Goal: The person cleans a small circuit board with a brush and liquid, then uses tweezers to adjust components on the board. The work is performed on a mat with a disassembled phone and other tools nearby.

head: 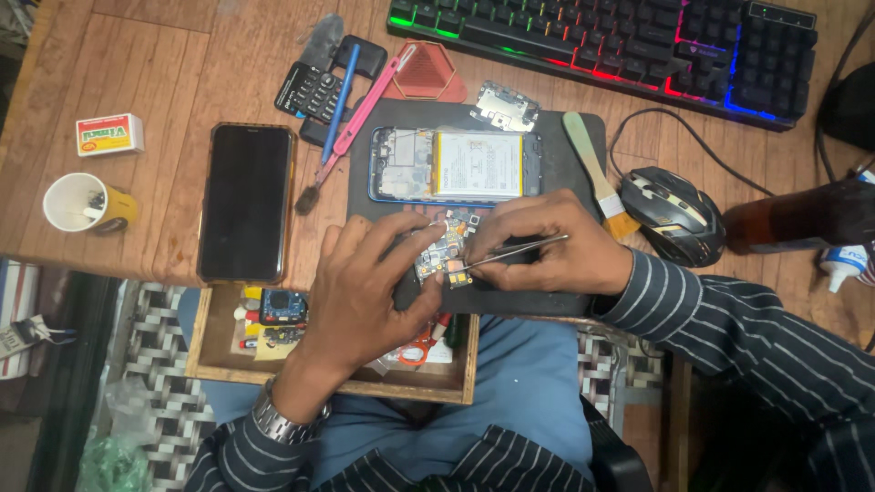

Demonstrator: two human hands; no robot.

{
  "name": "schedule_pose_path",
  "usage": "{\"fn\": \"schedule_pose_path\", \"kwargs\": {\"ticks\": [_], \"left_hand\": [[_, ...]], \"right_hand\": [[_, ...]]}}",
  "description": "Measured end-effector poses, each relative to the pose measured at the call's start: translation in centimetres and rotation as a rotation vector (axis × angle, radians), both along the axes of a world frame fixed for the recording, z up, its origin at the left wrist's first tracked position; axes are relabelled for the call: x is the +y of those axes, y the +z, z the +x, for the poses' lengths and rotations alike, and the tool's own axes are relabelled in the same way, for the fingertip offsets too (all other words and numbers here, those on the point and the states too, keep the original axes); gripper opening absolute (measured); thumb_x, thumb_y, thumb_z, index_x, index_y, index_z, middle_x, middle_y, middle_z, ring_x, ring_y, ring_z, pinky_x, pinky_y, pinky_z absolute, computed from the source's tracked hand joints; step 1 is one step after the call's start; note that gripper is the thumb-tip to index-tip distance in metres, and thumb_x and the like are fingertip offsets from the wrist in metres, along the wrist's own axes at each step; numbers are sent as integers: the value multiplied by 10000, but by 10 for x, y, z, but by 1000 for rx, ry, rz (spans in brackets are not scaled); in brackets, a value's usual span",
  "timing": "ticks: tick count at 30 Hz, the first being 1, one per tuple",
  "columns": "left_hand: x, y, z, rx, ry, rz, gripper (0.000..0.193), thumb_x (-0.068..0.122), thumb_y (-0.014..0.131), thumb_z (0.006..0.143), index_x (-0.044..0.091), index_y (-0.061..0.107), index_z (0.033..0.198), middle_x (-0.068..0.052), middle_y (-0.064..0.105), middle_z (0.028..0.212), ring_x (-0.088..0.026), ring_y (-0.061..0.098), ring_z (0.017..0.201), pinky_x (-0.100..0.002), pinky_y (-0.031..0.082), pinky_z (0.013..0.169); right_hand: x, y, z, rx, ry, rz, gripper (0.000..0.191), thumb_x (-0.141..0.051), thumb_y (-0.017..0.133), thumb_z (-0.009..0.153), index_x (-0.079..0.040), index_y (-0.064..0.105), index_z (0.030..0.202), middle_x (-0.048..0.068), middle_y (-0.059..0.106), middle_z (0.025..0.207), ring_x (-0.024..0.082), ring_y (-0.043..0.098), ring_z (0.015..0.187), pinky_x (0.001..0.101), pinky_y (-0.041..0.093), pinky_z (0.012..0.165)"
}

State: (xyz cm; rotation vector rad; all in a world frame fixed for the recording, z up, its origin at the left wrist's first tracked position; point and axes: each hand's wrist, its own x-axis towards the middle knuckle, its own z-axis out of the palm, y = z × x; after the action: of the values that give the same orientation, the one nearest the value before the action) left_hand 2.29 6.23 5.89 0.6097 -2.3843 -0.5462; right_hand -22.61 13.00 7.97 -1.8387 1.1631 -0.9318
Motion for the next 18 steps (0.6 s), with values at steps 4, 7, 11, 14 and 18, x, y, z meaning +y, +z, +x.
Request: {"fn": "schedule_pose_path", "kwargs": {"ticks": [4,7,11,14,18], "left_hand": [[0,0,0,3,-1,12,456,246,739,827,109,676,1258,-58,646,1249,-294,584,977,-423,453,860],[0,0,0,-3,1,1,456,248,741,823,111,677,1253,-57,646,1247,-293,588,978,-429,452,861],[0,0,0,4,-4,12,453,244,739,822,110,675,1250,-57,646,1248,-292,587,974,-425,456,863],[0,0,0,4,-3,10,452,243,740,823,110,676,1251,-56,645,1247,-291,589,979,-425,456,866],[0,0,1,2,-8,19,455,239,738,823,109,678,1255,-56,646,1247,-293,588,980,-423,458,865]], "right_hand": [[0,-1,0,0,7,-7,137,-34,800,815,-37,755,944,70,787,955,170,776,924,296,617,855],[0,0,0,3,0,10,144,-37,803,802,-37,759,939,72,788,950,171,776,916,296,614,847],[0,0,0,10,-2,6,137,-44,803,814,-39,757,943,71,787,949,168,775,913,293,614,846],[0,0,0,6,-3,4,139,-45,804,810,-41,760,942,69,786,943,167,772,906,293,612,845],[1,0,0,12,-3,-6,131,-41,801,811,-44,761,936,63,787,939,164,773,905,297,611,850]]}}
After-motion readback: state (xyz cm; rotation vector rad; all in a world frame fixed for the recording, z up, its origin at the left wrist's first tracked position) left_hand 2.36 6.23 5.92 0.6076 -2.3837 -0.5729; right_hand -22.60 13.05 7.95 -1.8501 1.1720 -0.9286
